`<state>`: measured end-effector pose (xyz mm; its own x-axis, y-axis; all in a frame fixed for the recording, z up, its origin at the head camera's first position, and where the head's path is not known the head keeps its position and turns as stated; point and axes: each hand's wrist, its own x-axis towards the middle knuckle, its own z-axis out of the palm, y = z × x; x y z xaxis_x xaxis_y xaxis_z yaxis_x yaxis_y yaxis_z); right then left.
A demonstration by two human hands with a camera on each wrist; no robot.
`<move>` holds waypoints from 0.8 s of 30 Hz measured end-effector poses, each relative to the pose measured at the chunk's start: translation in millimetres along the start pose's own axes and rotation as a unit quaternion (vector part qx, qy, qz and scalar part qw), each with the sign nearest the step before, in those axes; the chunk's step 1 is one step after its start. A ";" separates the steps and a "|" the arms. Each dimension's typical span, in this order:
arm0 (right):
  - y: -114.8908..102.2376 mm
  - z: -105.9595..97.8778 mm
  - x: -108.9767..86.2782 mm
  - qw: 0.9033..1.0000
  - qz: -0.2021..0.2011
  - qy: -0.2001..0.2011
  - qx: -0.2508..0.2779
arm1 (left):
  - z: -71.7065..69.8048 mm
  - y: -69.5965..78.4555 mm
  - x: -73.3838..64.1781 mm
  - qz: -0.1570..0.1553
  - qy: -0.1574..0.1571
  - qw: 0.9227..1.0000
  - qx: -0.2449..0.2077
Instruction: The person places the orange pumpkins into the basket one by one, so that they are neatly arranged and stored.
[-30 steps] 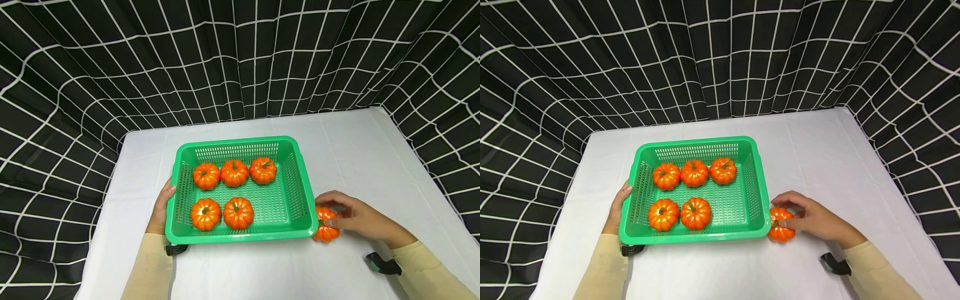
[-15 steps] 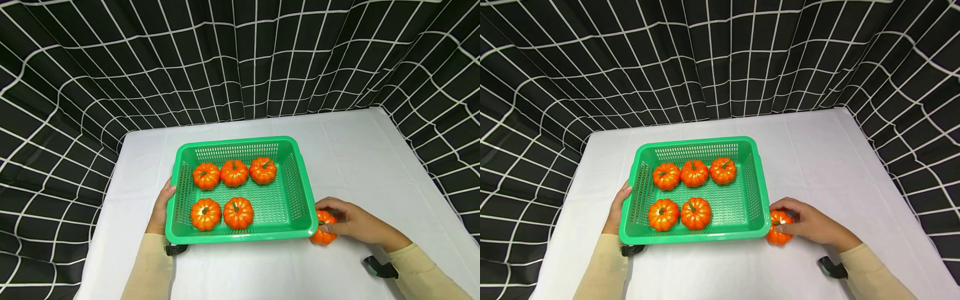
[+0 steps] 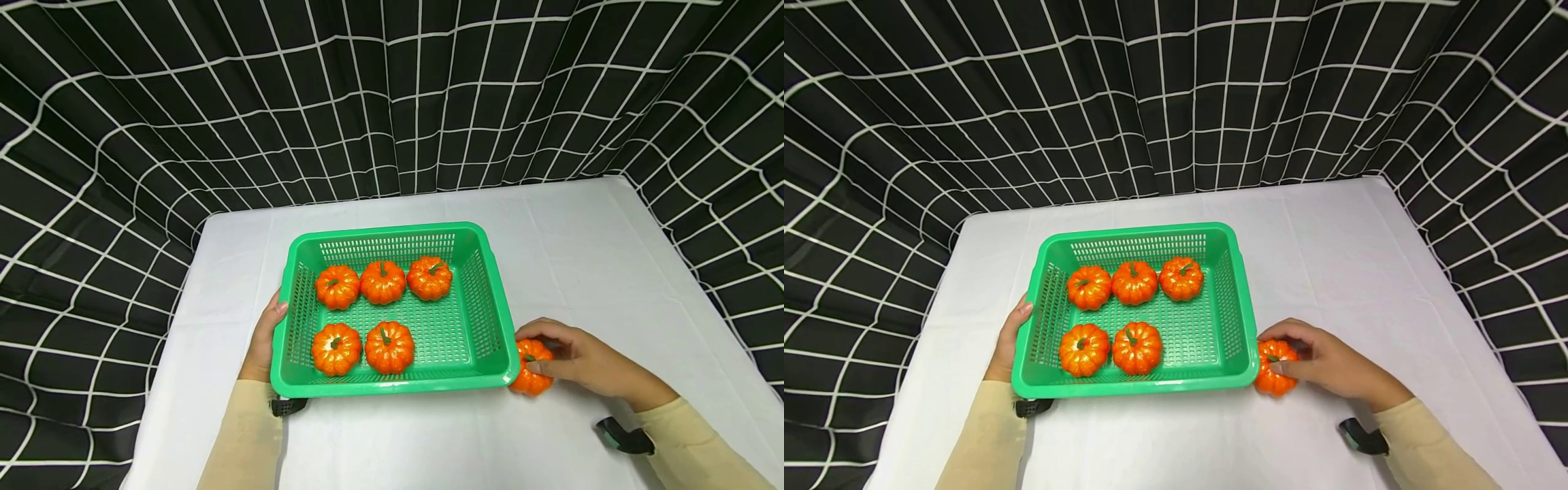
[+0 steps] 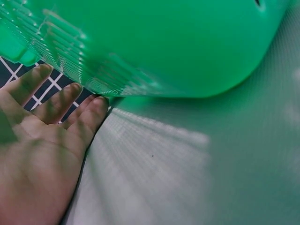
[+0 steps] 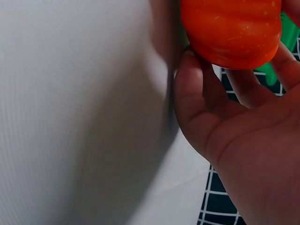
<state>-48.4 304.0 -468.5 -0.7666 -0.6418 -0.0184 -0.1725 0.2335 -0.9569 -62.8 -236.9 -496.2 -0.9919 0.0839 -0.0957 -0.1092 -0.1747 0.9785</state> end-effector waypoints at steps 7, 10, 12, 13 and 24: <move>-3.1 -6.0 -3.5 1.000 0.000 0.014 -0.016 | 3.9 2.0 -2.8 -0.005 0.004 1.000 -0.007; -4.2 -8.5 -5.4 0.999 0.002 0.026 -0.034 | 3.4 1.4 -2.1 -0.006 0.004 1.000 -0.004; -5.2 -10.7 -6.9 0.998 0.007 0.034 -0.047 | 3.3 0.8 -0.5 -0.001 0.007 1.000 -0.004; -5.7 -11.9 -7.5 0.998 0.011 0.040 -0.054 | 3.1 0.2 0.1 0.001 0.008 1.000 -0.003; -13.7 -26.3 -11.9 0.992 0.036 0.087 -0.085 | 0.0 -2.0 6.1 0.021 0.006 1.000 -0.015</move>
<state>-53.2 327.7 -447.5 -0.8737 -0.4861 -0.0209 -0.2034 0.4040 -0.8919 -68.6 -236.0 -498.8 -0.9963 0.0635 -0.0576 -0.0696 -0.2079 0.9757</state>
